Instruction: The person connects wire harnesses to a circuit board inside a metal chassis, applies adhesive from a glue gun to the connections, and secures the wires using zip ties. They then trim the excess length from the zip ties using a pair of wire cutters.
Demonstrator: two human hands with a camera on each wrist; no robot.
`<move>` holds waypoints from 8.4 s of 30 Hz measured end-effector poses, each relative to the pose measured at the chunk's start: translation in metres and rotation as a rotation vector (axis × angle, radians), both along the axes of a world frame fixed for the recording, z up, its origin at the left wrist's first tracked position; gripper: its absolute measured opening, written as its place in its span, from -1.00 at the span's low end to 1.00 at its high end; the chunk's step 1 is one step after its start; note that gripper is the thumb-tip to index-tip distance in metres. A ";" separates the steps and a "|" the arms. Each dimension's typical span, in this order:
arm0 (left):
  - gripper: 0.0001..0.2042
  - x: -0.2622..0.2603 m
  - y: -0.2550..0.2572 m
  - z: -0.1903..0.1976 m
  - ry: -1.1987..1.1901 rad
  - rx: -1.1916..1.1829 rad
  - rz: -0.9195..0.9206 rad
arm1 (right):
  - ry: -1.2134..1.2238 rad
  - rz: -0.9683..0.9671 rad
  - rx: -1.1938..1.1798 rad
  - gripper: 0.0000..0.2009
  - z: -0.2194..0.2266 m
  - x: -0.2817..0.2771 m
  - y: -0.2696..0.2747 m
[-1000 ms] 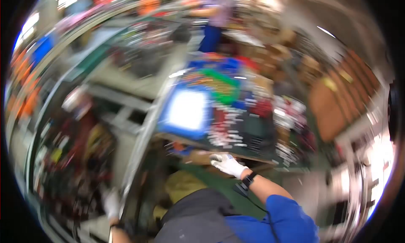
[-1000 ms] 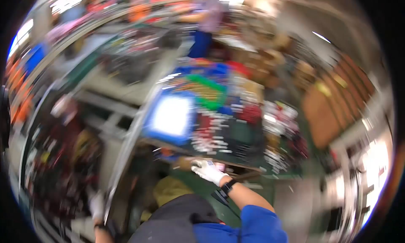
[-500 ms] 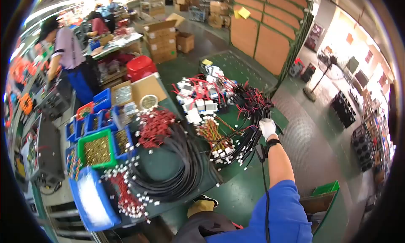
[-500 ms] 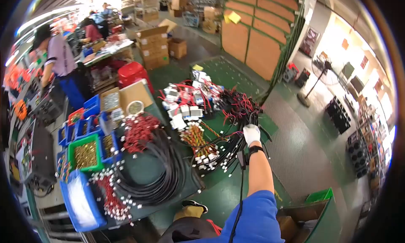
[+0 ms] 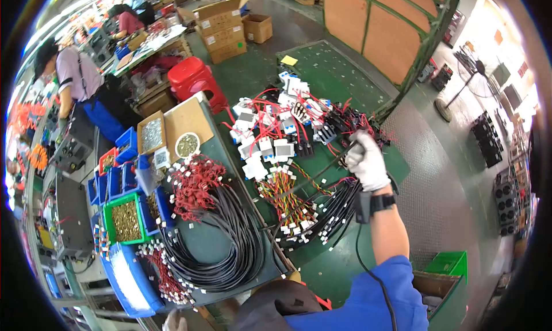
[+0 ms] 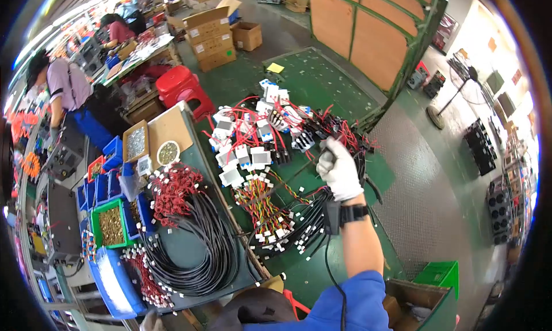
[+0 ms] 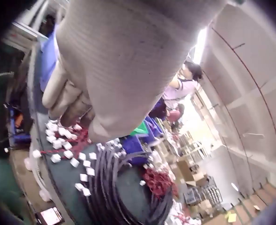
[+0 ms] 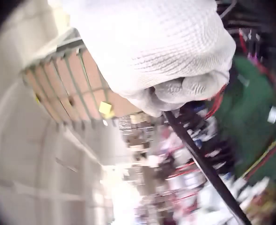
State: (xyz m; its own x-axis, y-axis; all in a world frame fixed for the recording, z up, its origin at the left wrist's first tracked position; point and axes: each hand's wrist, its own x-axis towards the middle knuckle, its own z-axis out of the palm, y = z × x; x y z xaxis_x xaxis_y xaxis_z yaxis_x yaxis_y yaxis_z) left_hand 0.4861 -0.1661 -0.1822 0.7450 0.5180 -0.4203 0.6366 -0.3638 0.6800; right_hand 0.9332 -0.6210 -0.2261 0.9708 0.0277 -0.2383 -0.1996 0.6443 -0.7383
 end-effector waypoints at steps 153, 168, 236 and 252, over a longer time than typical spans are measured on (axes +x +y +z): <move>-0.82 -0.303 0.451 0.227 0.509 0.637 0.671 | 0.500 2.189 1.053 -0.61 0.098 -0.657 0.971; -0.70 -0.304 0.465 0.255 0.758 0.349 0.507 | 0.292 2.402 0.846 -0.63 0.111 -0.671 0.987; -0.87 -0.332 0.375 0.186 0.478 1.311 0.577 | -0.648 2.245 0.510 -0.69 0.124 -0.641 0.955; -0.85 -0.341 0.371 0.159 0.474 1.116 0.913 | -0.880 2.156 0.148 -0.71 0.139 -0.642 0.944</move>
